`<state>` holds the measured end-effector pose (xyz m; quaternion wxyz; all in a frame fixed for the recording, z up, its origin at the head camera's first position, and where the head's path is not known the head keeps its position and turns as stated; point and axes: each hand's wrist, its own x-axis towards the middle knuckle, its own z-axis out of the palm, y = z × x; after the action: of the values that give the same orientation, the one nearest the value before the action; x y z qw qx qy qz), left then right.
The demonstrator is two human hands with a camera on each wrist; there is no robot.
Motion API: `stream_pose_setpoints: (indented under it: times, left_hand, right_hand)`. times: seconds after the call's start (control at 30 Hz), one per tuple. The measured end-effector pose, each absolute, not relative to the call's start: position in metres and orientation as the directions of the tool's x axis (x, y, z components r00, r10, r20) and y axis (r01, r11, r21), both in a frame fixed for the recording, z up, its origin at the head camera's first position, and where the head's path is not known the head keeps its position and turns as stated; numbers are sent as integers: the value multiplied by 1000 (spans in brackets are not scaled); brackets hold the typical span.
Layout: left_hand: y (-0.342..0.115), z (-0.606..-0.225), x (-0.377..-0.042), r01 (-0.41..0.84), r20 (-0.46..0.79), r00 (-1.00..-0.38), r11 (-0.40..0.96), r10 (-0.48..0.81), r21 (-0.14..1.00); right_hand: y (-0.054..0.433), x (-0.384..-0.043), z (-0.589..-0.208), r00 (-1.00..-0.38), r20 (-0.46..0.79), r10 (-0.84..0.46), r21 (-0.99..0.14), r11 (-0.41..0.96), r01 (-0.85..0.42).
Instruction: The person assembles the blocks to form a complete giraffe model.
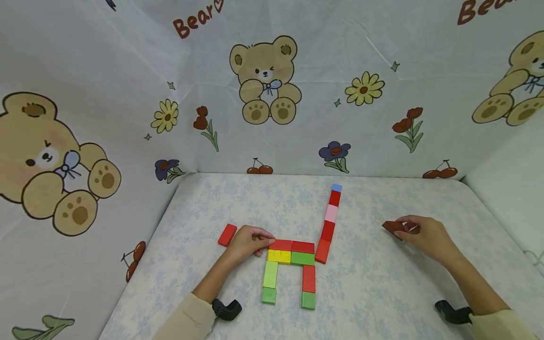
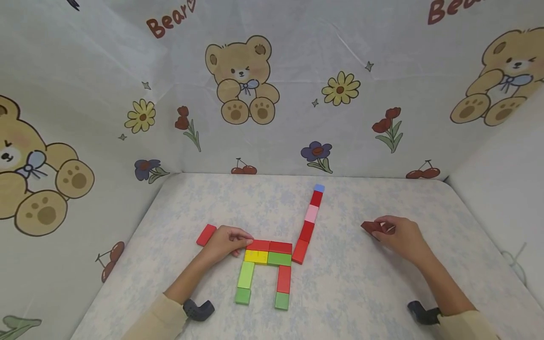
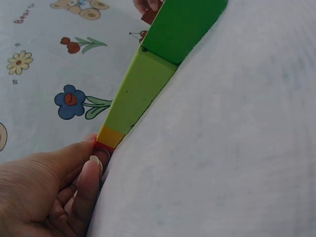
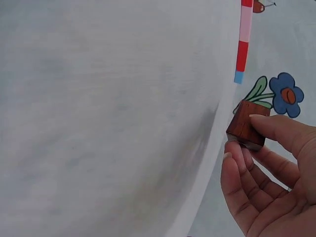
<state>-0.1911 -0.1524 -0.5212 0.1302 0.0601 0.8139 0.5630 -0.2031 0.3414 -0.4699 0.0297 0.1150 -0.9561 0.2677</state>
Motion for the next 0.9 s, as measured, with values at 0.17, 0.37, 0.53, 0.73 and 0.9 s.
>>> stream_pose_setpoints:
  times: [0.17, 0.37, 0.53, 0.73, 0.9]
  left_hand:
    - [-153, -522, -191, -45, -141, -961, 366, 240, 929]
    - [-153, -522, -192, -38, -137, -960, 374, 244, 927]
    - [-152, -520, -193, -33, -138, -958, 379, 253, 925]
    - [-154, -523, -193, -35, -139, -958, 382, 251, 924]
    - [-153, -525, -193, -43, -143, -958, 369, 248, 928]
  right_hand:
    - [325, -222, -463, -961, 157, -227, -503, 819, -275]
    - [310, -250, -465, -960, 165, -227, -502, 818, -280]
    - [298, -271, -468, -963, 176, -207, -500, 824, -268]
    - [278, -295, -469, -974, 128, -186, -509, 831, -225]
    - [265, -309, -473, -986, 79, -146, -516, 840, -166]
